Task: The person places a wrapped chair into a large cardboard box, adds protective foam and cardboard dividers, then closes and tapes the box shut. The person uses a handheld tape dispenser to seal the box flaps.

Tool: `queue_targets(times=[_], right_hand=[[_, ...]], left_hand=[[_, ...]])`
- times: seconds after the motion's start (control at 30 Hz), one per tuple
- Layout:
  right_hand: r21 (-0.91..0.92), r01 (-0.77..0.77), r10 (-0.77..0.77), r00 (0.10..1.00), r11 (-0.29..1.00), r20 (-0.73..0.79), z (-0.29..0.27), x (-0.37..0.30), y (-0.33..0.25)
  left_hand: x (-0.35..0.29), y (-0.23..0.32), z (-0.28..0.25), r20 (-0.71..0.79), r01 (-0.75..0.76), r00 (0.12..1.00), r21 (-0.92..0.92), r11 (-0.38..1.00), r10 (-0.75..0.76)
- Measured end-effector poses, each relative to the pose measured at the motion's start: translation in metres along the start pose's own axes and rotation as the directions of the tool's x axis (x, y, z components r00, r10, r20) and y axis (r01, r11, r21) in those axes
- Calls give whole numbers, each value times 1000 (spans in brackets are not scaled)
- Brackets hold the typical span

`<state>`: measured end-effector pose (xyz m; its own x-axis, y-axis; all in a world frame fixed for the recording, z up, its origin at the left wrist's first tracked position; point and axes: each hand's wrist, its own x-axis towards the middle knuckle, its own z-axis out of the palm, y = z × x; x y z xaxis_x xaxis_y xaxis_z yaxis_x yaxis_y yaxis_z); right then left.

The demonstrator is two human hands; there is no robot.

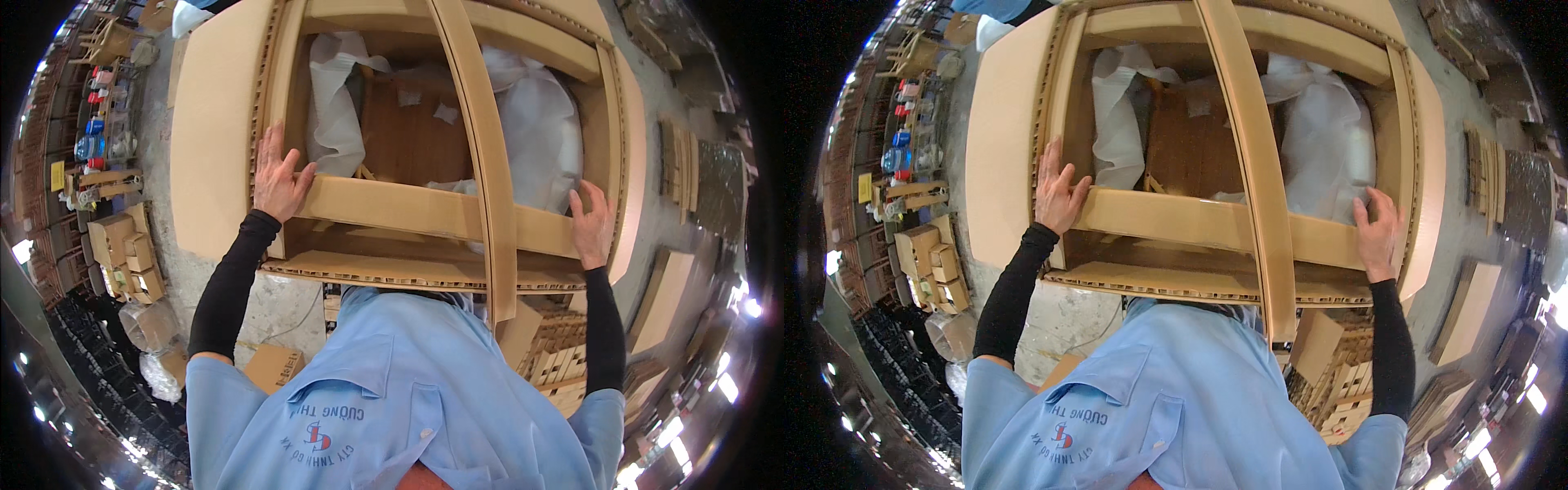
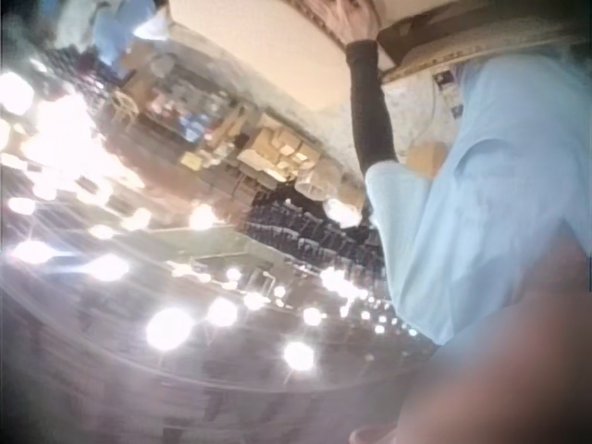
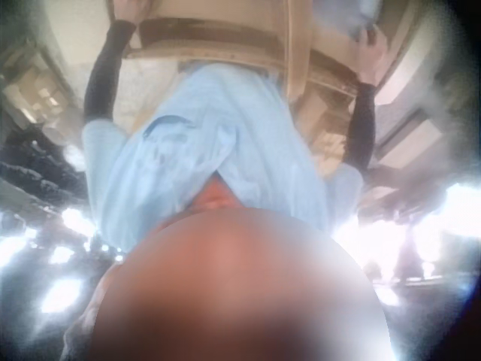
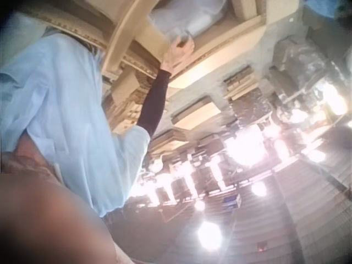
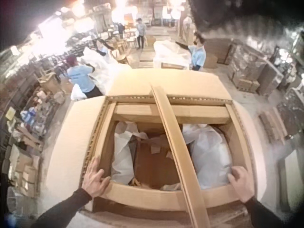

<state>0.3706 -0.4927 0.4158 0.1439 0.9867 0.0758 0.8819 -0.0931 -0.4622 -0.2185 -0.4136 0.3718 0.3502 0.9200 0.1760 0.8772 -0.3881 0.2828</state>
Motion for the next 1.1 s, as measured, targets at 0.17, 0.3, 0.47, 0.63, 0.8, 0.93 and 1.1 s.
queue_targets(times=[0.17, 0.3, 0.47, 0.63, 0.8, 0.93, 1.1], right_hand=[[148, 180, -200, 971, 972, 129, 30, 19, -139], [121, 73, -105, 953, 990, 284, 61, 27, -187], [439, 97, -267, 901, 893, 343, 46, 29, -173], [628, 34, -439, 744, 777, 504, 8, -5, -190], [519, 321, -598, 576, 792, 557, 7, -14, -171], [476, 496, -679, 410, 726, 609, 16, 0, -149], [518, 436, -675, 418, 737, 609, 26, 5, -138]], left_hand=[[-17, 17, -1, -33, 74, 997, -47, 996, -75], [-43, 37, -11, -26, 120, 992, -127, 985, -124], [-73, 69, -43, -160, 203, 947, -370, 907, -278], [-101, 101, -51, -286, 237, 821, -617, 751, -494], [-89, 115, -58, -506, 146, 773, -445, 884, -382], [-86, 112, -62, -392, 192, 895, -86, 978, -211], [-81, 105, -50, -138, 178, 978, 141, 974, -159]])
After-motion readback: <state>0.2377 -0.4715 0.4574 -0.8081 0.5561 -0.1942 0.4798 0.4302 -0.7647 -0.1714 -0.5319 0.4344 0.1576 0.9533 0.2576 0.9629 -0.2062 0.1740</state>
